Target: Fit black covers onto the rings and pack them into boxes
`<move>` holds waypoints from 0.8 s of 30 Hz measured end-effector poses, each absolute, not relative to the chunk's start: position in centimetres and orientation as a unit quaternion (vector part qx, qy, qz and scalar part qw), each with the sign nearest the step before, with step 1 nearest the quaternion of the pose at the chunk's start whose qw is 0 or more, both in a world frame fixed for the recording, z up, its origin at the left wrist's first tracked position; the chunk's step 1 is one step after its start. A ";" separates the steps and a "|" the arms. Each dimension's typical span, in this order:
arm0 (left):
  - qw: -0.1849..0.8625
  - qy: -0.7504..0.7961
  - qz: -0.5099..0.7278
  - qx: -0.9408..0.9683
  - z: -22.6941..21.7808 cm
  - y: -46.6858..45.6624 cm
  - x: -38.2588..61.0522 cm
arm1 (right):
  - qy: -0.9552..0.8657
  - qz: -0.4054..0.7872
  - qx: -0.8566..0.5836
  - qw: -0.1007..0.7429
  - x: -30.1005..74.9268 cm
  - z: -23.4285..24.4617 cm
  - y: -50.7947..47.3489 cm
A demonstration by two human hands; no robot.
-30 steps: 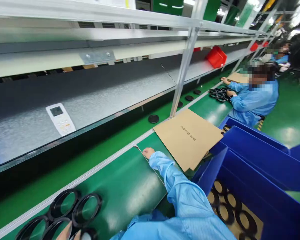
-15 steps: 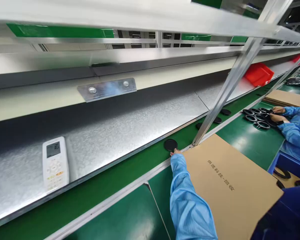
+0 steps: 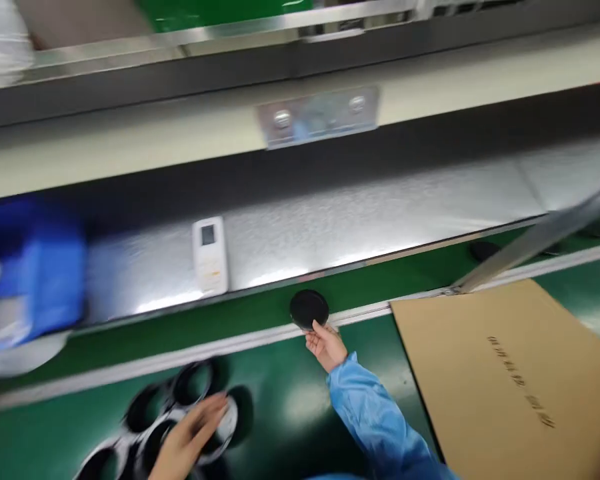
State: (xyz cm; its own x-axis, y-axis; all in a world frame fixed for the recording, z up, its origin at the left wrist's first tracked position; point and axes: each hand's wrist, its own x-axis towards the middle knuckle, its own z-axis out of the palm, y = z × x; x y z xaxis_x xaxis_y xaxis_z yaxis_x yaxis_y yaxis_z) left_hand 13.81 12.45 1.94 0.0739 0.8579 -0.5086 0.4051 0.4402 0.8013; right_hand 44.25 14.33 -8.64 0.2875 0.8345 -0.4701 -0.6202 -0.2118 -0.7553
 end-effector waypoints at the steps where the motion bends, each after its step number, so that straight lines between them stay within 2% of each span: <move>1: 0.597 0.618 0.249 0.446 2.2 11.4 14.3 | -0.090 0.650 -0.448 0.607 40.8 -7.5 12.4; 3: 0.690 0.515 0.348 0.372 2.8 9.8 15.0 | -0.060 0.755 -0.330 0.564 34.9 -5.1 8.5; 5: 0.752 0.423 0.402 0.306 3.3 8.6 14.8 | -0.073 0.816 -0.272 0.505 30.4 -3.1 5.1; 9: 0.788 0.365 0.460 0.186 4.6 5.9 11.6 | -0.267 0.830 -0.269 0.408 26.1 -1.3 1.5; 11: 0.791 0.334 0.491 0.144 5.0 4.2 9.7 | -0.411 0.745 -0.335 0.405 26.0 -0.8 1.2; 14: 0.805 0.297 0.503 0.105 5.3 1.7 7.6 | -0.570 0.482 -0.481 0.460 26.8 1.0 1.2; 16: 0.819 0.281 0.490 0.099 5.3 0.2 6.8 | -0.665 0.317 -0.500 0.455 26.6 2.9 0.8; 17: 0.826 0.275 0.482 0.097 5.4 -0.5 6.6 | -0.723 0.262 -0.476 0.428 26.2 3.9 0.5; 19: 0.835 0.265 0.473 0.096 5.5 -1.7 6.1 | -0.819 0.189 -0.412 0.352 25.0 5.1 -0.2; 21: 0.835 0.259 0.477 0.093 5.8 -2.8 5.5 | -0.841 0.152 -0.412 0.316 23.9 5.5 -0.6; 24: 0.834 0.255 0.481 0.089 6.5 -4.0 4.2 | -0.764 0.145 -0.513 0.363 23.6 5.3 -1.0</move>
